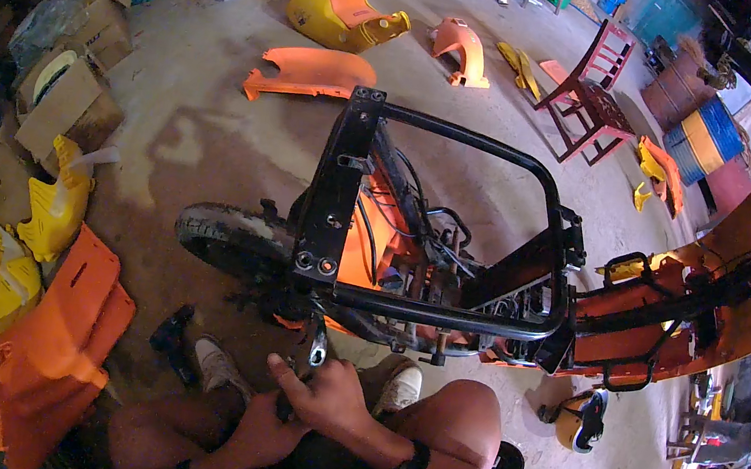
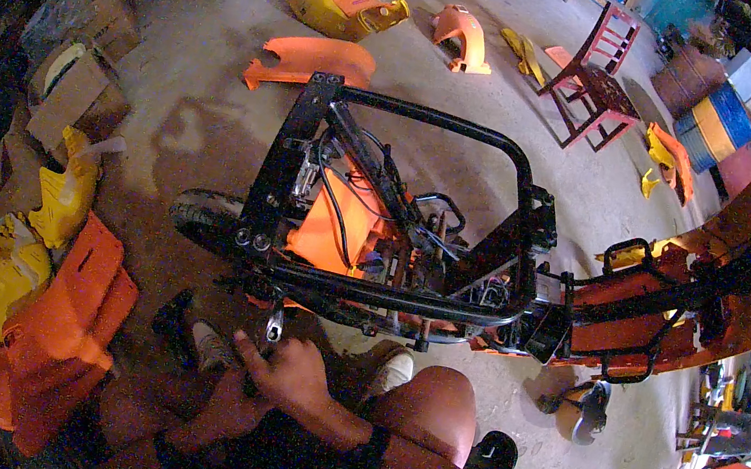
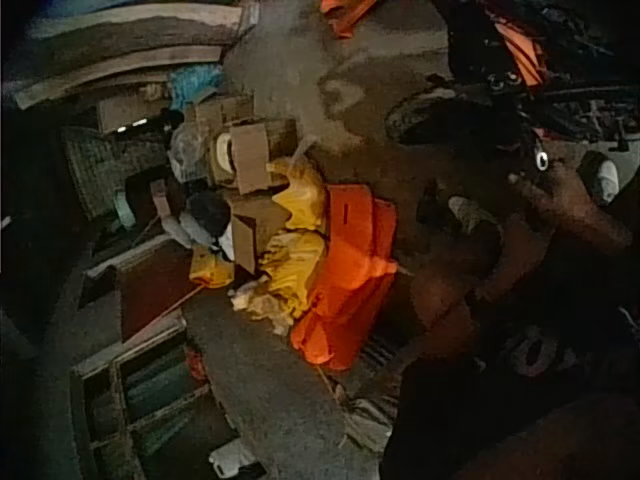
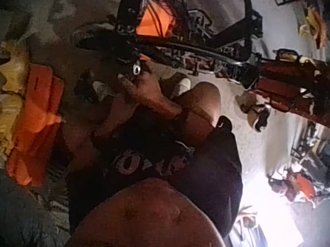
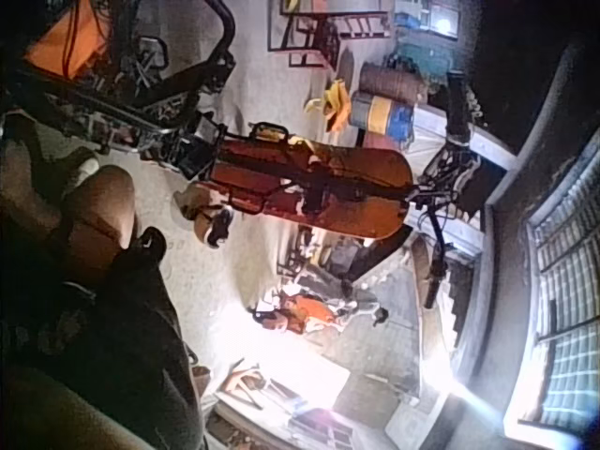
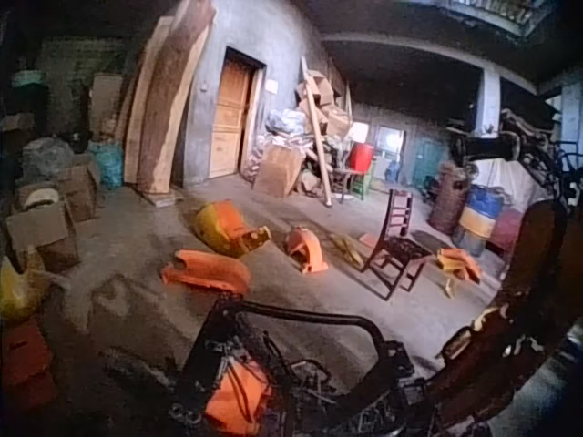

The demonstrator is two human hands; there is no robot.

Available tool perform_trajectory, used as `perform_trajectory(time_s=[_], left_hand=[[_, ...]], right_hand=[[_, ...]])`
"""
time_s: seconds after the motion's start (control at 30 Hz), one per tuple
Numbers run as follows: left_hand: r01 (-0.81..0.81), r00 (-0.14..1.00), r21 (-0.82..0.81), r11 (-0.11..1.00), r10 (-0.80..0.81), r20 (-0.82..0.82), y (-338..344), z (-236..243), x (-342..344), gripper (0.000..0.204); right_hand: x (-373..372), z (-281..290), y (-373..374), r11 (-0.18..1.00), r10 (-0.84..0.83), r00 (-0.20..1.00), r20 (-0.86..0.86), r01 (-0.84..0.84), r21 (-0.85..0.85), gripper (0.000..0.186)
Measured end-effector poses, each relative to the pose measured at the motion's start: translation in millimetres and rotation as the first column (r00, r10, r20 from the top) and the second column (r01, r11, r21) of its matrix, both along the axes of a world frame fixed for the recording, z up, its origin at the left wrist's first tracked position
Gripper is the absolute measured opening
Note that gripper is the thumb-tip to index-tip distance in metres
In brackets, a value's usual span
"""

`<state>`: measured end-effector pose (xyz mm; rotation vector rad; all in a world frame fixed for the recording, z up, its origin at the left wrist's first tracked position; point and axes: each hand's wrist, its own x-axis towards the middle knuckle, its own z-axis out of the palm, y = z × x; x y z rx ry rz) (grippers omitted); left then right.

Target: Tighten and adjust components on a motorcycle frame using wrenches.

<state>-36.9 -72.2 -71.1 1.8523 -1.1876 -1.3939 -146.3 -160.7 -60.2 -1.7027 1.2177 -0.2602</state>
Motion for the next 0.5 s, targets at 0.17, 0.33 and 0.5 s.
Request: perform_trajectory(time_s=[0.17, 0.33, 0.5], left_hand=[[0.019, 1.000, 0.032, 0.999, -0.019, 0.015, -0.5, -0.9, 0.7, 0.033], [0.015, 0.999, 0.033, 0.999, -0.016, 0.040, 2.1, -9.2, 1.5, 0.037], [0.031, 0.998, 0.058, 0.998, -0.034, 0.047, 0.5, -7.8, 1.2, 0.040]], right_hand=[[0.2, -6.9, 1.5, 1.000, 0.006, 1.000, 0.011, -0.006, 0.001, 0.065], [0.4, -4.6, 0.9, 1.000, 0.003, 1.000, 0.012, -0.003, 0.028, 0.064], [0.2, -3.2, 0.3, 0.999, 0.003, 1.000, -0.016, -0.003, 0.045, 0.065]])
